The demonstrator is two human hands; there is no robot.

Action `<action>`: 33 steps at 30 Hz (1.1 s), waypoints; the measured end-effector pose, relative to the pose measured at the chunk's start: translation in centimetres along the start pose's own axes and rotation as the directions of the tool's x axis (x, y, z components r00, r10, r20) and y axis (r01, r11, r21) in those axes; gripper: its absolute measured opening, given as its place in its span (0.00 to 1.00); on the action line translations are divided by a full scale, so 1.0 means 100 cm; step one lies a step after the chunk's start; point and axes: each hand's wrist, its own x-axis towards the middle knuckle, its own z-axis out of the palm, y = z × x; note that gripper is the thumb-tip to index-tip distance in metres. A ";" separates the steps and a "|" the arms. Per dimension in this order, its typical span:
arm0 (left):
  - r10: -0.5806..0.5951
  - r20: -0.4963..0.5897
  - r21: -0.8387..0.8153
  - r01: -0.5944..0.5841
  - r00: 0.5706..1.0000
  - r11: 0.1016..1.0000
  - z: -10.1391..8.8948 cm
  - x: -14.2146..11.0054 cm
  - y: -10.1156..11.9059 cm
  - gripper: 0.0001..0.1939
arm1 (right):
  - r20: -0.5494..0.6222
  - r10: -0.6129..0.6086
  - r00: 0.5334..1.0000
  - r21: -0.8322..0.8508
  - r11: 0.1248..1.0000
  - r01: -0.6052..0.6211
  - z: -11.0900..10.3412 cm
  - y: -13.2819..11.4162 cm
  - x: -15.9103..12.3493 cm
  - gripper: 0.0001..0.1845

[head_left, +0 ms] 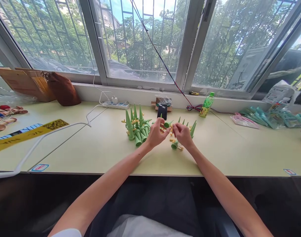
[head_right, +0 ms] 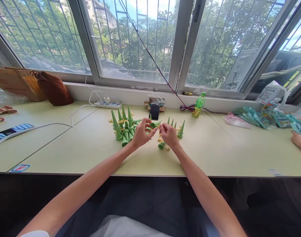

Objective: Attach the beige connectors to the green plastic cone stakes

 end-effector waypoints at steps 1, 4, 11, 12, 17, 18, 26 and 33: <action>-0.021 0.028 -0.001 0.021 0.999 1.000 0.000 0.000 -0.001 0.19 | -0.005 -0.019 1.000 -0.033 0.999 0.019 0.000 0.000 -0.001 0.20; -0.057 0.115 0.034 0.053 0.992 0.998 0.001 -0.002 -0.004 0.26 | 0.010 -0.071 0.997 -0.075 0.995 0.072 0.001 0.001 -0.002 0.19; -0.071 0.123 0.140 0.053 0.990 0.989 0.000 -0.004 -0.006 0.29 | 0.057 -0.159 0.986 -0.052 0.985 0.162 0.001 0.005 -0.001 0.19; -0.066 0.126 0.152 0.046 0.990 0.987 0.000 -0.004 -0.006 0.29 | 0.062 -0.170 0.983 -0.054 0.983 0.174 0.001 0.005 -0.001 0.18; -0.030 0.143 0.198 0.001 0.989 0.980 -0.001 -0.003 -0.005 0.29 | 0.087 -0.186 0.979 -0.019 0.982 0.188 0.001 0.006 0.000 0.17; -0.027 0.141 0.201 -0.002 0.990 0.979 -0.001 -0.003 -0.005 0.29 | 0.094 -0.185 0.978 -0.017 0.982 0.187 0.001 0.006 0.000 0.17; 0.016 0.150 0.211 -0.048 0.989 0.976 0.000 -0.003 -0.005 0.25 | 0.131 -0.187 0.974 -0.008 0.982 0.189 0.002 0.000 -0.003 0.17; 0.066 0.150 0.201 -0.096 0.986 0.975 0.000 -0.004 -0.003 0.22 | 0.143 -0.171 0.975 0.025 0.985 0.169 0.004 0.000 -0.003 0.16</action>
